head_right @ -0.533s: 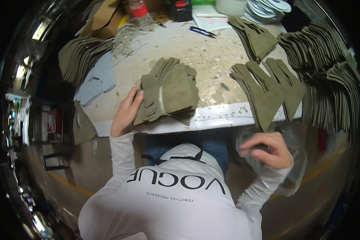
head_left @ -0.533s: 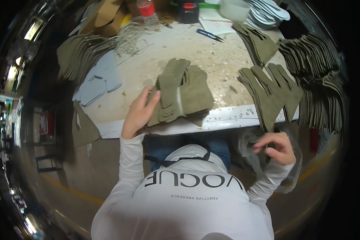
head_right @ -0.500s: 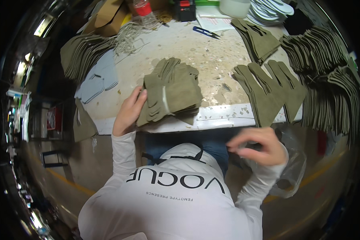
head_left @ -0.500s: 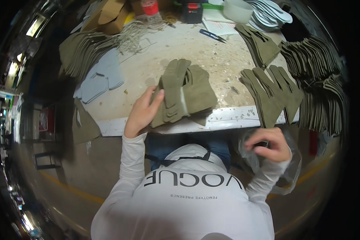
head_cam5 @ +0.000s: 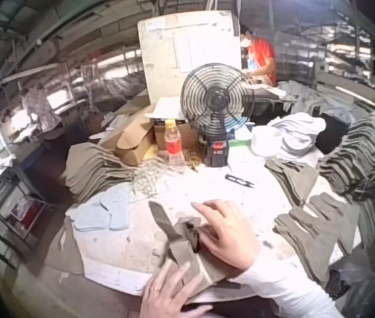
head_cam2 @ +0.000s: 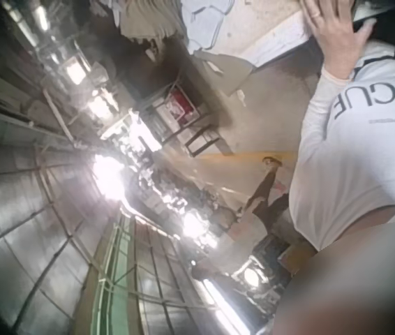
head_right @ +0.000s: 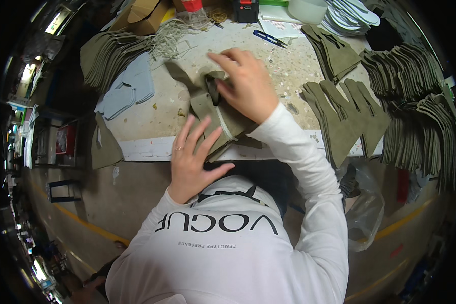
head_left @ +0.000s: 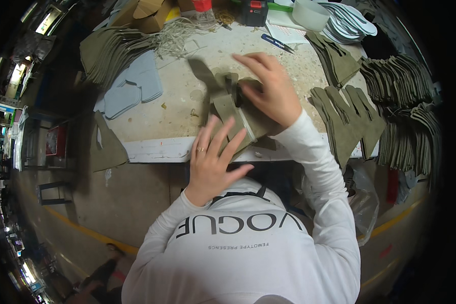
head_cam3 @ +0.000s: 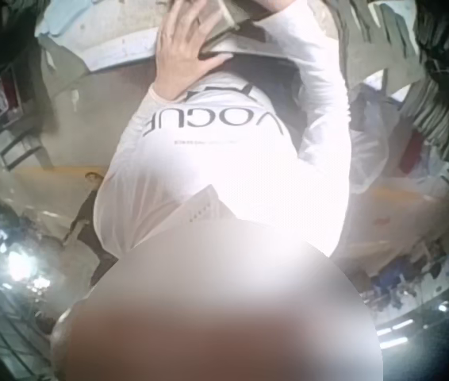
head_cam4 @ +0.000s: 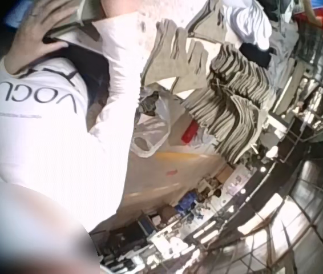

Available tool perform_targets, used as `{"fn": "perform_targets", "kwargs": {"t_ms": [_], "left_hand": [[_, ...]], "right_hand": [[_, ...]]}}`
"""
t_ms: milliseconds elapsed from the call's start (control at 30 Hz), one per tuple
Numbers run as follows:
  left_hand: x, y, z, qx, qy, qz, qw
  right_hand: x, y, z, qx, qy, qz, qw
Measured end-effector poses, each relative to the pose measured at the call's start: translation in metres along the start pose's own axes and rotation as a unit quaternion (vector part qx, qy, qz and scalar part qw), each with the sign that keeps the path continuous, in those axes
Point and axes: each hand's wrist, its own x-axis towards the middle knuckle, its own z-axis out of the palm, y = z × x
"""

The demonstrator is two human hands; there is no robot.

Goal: The person sorts and stacks olive-green fabric pieces on a worktable. They repeatedly pick up pieces, align them, and place them into neat piles, occasionally moving scraps aside. The person also uses a plastic bag to collect some of the sorted pieces.

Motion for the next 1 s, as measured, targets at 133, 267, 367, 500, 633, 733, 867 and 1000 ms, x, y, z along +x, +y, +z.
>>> {"fn": "perform_targets", "kwargs": {"t_ms": [133,267,367,500,633,733,867,1000], "left_hand": [[0.030,-0.032,0.006,-0.126,0.017,-0.037,0.991],[0.070,-0.073,-0.010,-0.447,0.000,-0.193,0.874],[0.081,-0.081,-0.019,-0.672,-0.008,-0.303,0.676],[0.058,-0.074,-0.012,-0.810,-0.069,-0.352,0.464],[0.037,-0.066,0.008,-0.484,-0.035,-0.373,0.791],[0.027,-0.067,0.002,-0.177,-0.087,-0.365,0.910],[0.040,-0.062,-0.005,-0.129,0.041,-0.249,0.959],[0.057,-0.062,-0.011,-0.175,0.169,-0.173,0.954]], "right_hand": [[-0.017,0.004,-0.028,0.030,0.104,0.045,0.993],[-0.028,-0.011,-0.055,0.019,0.160,0.075,0.984],[-0.025,-0.019,-0.070,0.036,0.198,0.061,0.978],[-0.019,-0.020,-0.068,0.059,0.175,0.041,0.982],[-0.018,-0.010,-0.044,0.041,0.082,0.009,0.996],[-0.019,-0.005,-0.029,0.059,0.008,0.016,0.998],[-0.014,-0.012,-0.003,0.054,-0.075,-0.015,0.996],[-0.009,-0.024,0.012,-0.033,-0.059,-0.059,0.996]]}}
